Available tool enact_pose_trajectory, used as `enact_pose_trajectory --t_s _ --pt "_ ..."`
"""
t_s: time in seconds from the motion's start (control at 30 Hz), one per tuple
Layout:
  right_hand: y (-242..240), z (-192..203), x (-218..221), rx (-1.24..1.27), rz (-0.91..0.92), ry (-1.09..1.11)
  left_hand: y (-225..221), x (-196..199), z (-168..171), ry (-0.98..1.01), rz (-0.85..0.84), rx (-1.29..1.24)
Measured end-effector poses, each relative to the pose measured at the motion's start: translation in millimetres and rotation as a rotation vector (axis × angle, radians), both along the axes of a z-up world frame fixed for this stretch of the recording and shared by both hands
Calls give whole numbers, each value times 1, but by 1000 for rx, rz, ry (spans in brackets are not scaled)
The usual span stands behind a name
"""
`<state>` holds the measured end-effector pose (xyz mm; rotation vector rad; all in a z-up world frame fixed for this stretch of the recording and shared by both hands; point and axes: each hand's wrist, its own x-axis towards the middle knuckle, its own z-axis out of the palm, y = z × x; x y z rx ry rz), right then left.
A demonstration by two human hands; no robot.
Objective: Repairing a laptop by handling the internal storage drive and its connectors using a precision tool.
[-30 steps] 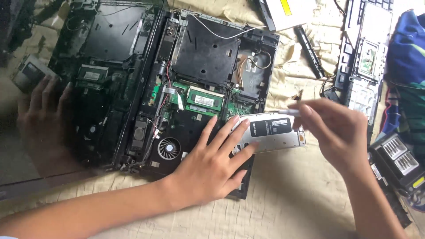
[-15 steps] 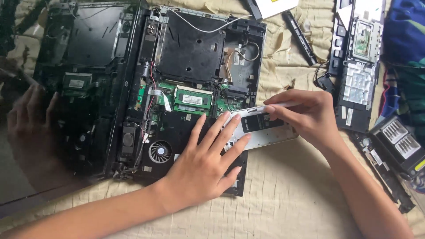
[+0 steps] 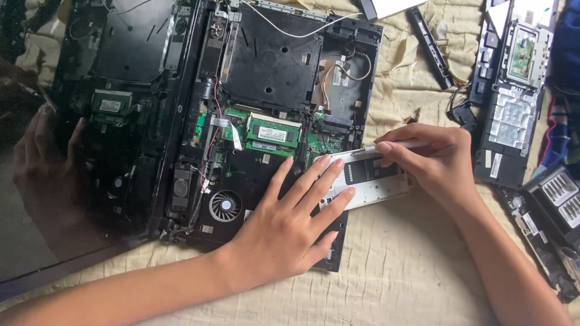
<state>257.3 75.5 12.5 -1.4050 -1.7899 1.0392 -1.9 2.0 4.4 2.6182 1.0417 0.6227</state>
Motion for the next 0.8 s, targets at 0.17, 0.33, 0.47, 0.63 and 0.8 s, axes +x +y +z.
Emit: enact_pose_trajectory --t_s 0.17,0.33,0.47,0.63,0.8 --pt "-2 -1 -1 -9 -21 -12 0 0 -1 5 1 8" --pt "-2 0 -3 -21 -27 10 0 0 -1 3 1 11" --pt "-2 0 -3 -20 -36 -11 0 0 -1 2 1 13" --pt "-2 0 -2 -22 -34 -2 -1 0 -2 -4 2 5" --pt "-2 -2 0 -12 -22 27 -1 0 -2 23 -1 18"
